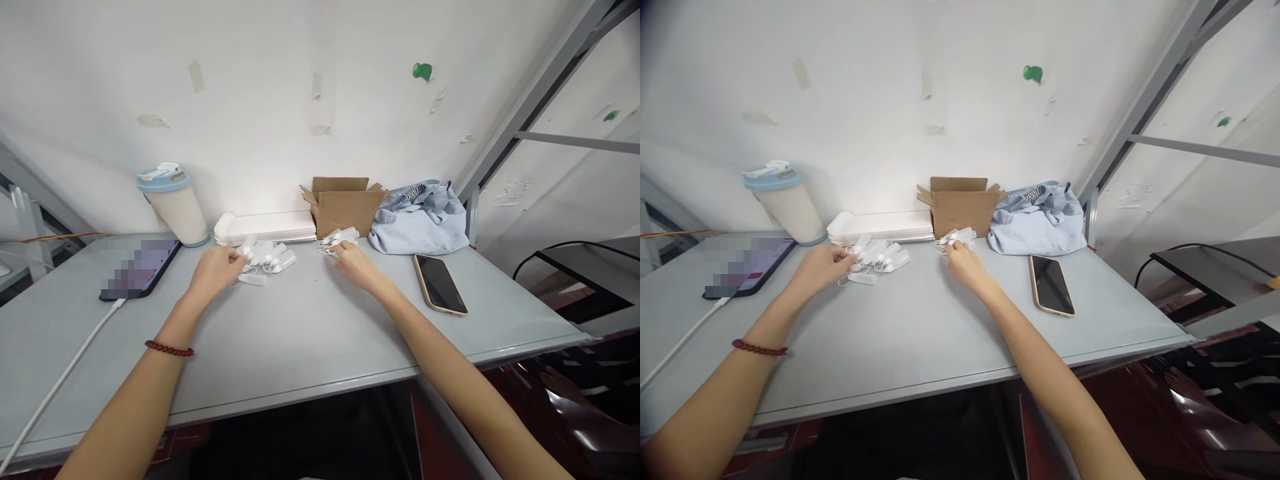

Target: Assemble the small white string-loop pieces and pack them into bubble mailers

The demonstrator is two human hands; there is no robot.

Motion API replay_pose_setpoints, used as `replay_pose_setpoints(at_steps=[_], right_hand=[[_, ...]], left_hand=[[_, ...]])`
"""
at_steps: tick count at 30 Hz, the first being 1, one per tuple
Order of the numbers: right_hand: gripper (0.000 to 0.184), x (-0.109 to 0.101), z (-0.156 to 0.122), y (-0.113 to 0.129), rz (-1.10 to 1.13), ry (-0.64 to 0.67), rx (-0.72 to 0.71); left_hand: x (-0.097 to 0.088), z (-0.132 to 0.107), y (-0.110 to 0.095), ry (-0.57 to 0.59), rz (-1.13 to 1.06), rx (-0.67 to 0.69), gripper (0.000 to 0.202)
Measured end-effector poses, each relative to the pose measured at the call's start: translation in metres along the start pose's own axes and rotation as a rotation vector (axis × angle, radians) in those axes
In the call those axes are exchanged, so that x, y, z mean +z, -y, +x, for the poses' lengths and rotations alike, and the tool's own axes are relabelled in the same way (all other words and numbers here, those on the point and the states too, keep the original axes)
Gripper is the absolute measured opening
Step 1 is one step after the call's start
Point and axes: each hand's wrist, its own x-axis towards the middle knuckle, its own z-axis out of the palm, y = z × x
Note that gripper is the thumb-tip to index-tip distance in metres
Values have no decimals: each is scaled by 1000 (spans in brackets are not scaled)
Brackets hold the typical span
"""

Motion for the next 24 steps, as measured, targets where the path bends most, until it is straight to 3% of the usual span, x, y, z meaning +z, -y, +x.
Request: replay_pose_setpoints(at_steps=[4,11,24], right_hand=[[32,0,0,1,-28,16,15],[31,0,1,-1,-52,-4,19],[29,-1,3,-2,-54,-6,65]], left_hand=[[4,1,4,43,34,44,26],[-3,1,3,18,79,23,25],[4,-5,-3,-167,1,40,32]])
